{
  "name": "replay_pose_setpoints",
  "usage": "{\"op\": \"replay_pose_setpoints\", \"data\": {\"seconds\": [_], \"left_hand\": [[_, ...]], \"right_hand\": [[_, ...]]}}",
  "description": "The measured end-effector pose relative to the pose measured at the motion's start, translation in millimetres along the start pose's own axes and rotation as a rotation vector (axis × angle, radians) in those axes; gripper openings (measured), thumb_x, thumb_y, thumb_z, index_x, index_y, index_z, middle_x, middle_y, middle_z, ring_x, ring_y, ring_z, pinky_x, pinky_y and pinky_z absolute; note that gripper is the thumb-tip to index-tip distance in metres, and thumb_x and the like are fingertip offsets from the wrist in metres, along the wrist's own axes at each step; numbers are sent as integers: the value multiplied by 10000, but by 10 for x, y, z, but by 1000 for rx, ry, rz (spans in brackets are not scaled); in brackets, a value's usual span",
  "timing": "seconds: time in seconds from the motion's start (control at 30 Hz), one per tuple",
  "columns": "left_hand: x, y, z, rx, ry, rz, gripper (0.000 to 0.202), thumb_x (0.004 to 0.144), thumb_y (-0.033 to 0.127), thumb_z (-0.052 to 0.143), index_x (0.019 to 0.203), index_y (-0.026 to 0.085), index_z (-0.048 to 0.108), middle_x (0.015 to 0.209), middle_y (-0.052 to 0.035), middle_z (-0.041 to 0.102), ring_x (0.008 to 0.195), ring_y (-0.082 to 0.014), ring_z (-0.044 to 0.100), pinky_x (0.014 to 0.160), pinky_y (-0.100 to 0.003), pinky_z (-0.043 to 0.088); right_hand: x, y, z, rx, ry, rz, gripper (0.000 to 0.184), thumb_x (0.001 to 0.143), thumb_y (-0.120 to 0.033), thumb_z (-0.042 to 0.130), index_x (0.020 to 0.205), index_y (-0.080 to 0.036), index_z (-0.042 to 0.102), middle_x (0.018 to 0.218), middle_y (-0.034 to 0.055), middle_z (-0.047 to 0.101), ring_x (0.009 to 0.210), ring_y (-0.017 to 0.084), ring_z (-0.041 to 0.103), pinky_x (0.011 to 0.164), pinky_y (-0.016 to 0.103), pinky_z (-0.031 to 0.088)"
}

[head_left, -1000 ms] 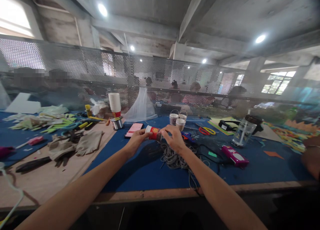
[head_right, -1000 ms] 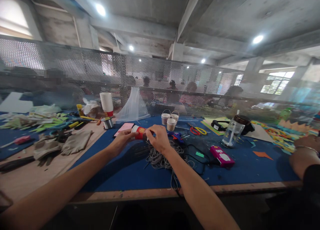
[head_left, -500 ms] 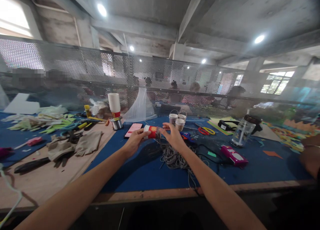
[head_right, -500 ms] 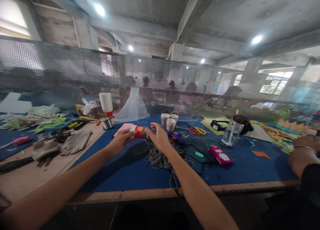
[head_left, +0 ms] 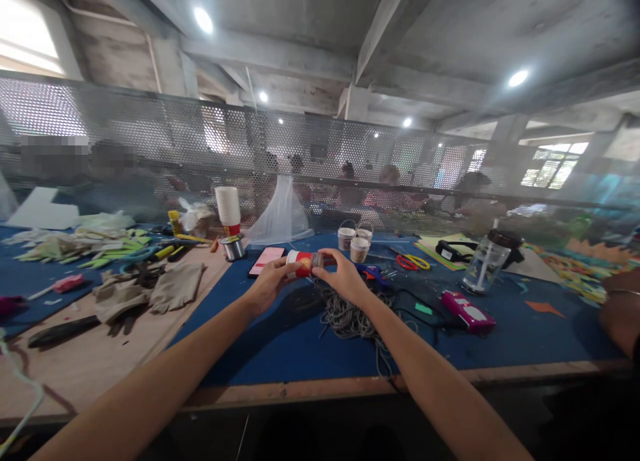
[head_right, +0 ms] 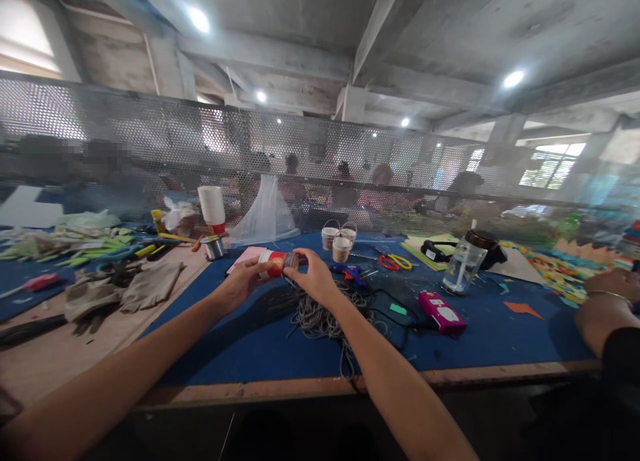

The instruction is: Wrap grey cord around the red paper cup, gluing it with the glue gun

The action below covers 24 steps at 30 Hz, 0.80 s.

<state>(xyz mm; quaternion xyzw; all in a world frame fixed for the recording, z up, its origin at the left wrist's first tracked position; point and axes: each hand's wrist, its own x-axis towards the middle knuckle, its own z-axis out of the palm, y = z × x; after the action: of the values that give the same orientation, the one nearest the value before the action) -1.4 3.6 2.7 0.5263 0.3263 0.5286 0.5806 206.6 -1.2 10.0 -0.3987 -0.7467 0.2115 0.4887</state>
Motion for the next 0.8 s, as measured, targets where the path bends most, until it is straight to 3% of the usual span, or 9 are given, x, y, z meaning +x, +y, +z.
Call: {"op": "replay_pose_setpoints", "data": {"seconds": [0.4,0.8], "left_hand": [[-34,25,27,35,8,23,271,675,347,848,876,175,790,905,-89,776,929,-251,694,930,-380,503],[-44,33,41,4,1,20,251,681,332,857,859,171,784,883,-74,772,902,-230,687,959,-378,493]], "right_hand": [[-8,7,-8,-88,18,-117,509,790,-238,745,1268,-222,571,1266,90,627,1125,216,635,1046,392,471],[-13,0,-18,-127,14,-162,511,791,-213,744,1272,-234,571,1281,73,617,1153,221,619,1051,391,462]]}}
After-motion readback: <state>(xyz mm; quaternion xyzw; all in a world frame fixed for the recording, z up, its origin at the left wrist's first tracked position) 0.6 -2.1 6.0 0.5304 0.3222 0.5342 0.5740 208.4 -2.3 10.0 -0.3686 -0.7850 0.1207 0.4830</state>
